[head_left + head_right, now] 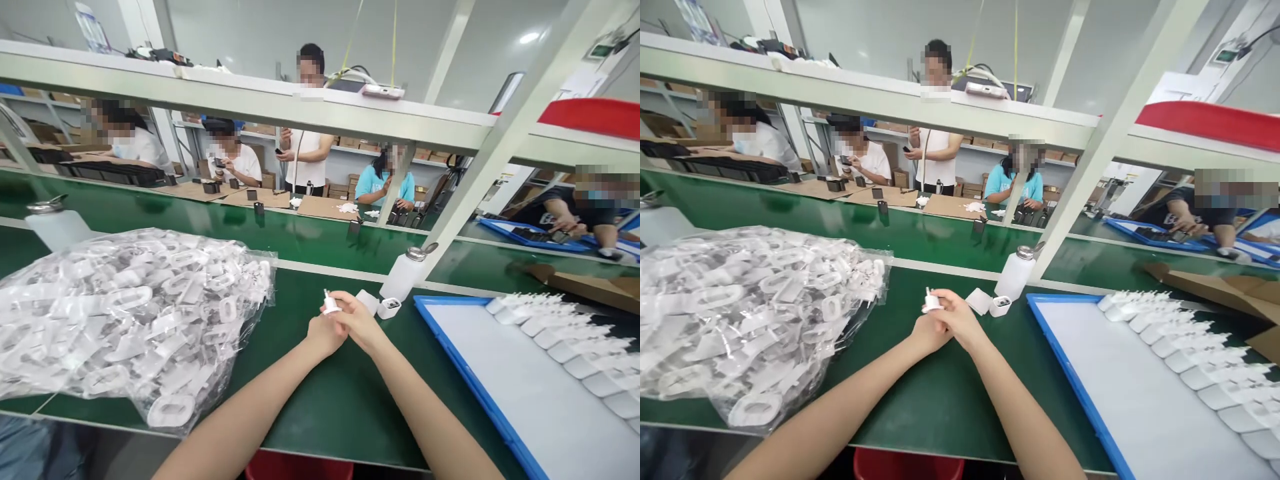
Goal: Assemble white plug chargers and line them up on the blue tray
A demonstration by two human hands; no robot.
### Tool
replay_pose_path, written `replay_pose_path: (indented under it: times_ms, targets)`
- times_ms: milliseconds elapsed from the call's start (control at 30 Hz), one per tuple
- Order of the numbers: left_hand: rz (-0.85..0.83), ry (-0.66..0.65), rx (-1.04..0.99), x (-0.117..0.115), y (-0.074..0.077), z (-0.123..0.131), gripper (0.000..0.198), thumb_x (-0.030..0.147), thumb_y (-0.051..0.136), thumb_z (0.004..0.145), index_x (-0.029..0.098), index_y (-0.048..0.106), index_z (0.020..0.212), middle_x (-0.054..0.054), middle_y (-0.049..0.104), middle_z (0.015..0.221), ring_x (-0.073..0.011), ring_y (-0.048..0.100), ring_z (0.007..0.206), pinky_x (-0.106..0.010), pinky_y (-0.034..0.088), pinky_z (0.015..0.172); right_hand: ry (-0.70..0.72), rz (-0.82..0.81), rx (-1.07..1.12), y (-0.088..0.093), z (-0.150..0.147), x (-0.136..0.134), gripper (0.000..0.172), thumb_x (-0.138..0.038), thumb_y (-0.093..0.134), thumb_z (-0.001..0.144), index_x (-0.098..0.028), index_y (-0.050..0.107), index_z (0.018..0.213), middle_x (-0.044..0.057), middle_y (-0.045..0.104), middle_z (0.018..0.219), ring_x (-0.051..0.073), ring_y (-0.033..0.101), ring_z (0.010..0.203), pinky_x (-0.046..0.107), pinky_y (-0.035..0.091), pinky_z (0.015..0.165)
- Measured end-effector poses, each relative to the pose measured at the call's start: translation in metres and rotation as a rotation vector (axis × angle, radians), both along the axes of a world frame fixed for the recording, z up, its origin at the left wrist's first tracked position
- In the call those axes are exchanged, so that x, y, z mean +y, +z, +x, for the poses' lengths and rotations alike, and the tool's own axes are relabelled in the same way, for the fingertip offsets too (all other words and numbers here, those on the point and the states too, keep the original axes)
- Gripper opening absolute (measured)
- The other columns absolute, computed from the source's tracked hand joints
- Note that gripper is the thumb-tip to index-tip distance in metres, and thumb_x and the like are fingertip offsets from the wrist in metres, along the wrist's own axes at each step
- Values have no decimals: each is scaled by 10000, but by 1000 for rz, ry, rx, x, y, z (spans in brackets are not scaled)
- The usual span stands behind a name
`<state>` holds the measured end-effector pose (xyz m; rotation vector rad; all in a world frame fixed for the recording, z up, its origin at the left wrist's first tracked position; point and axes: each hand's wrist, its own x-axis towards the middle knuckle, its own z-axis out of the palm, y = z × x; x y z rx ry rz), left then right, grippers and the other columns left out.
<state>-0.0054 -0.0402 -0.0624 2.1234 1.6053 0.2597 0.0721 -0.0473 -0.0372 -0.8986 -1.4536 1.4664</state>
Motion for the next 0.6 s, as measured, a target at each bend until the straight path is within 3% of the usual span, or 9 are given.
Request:
replay_pose_path:
  times_ms: [100, 200, 267, 367, 467, 600]
  targets:
    - [26, 19, 114, 4, 7, 20, 347, 288, 410, 646, 135, 468, 952, -110, 500, 915, -237, 474, 835, -329, 380, 652, -151, -35, 232, 2, 31, 9, 303, -175, 578, 538, -199, 491, 827, -17, 556, 707, 54, 477, 459, 168, 353, 402]
    - [115, -70, 39, 16, 14, 51, 395, 310, 416, 642, 165, 425, 1009, -93, 492, 955, -215, 474, 845, -289, 394, 630, -245, -28, 378, 6, 51, 18, 281, -231, 573, 562, -193, 509, 833, -2, 563, 735, 98, 539, 614, 191, 417, 517]
    - [167, -146, -69, 24, 15, 72, 331, 280, 362, 682, 188, 438, 990, -68, 514, 931, -185, 488, 824, -256, 395, 613, -368, 2, 439, 7, 60, 22, 268, -251, 570, 574, -208, 500, 829, -21, 562, 697, 89, 542, 579, 191, 426, 512]
    - [136, -117, -140, 34, 14, 91, 295, 273, 345, 695, 170, 477, 938, -59, 549, 857, -171, 517, 749, -245, 395, 576, -519, 60, 486, 9, 70, 25, 327, -222, 600, 543, -237, 479, 847, -51, 551, 668, 73, 532, 530, 180, 427, 491]
    - [93, -74, -186, 37, 12, 82, 299, 342, 450, 623, 179, 523, 863, -37, 567, 810, -178, 523, 728, -244, 393, 570, -541, 67, 452, 12, 78, 25, 285, -238, 604, 534, -211, 510, 802, -34, 548, 704, 82, 533, 588, 182, 433, 525]
    - [61, -82, -305, 35, 9, 36, 279, 295, 546, 536, 210, 562, 802, 9, 578, 792, -147, 520, 724, -220, 382, 623, -486, 75, 230, 12, 80, 25, 170, -256, 592, 542, -192, 544, 692, -21, 528, 770, 101, 521, 669, 203, 435, 561]
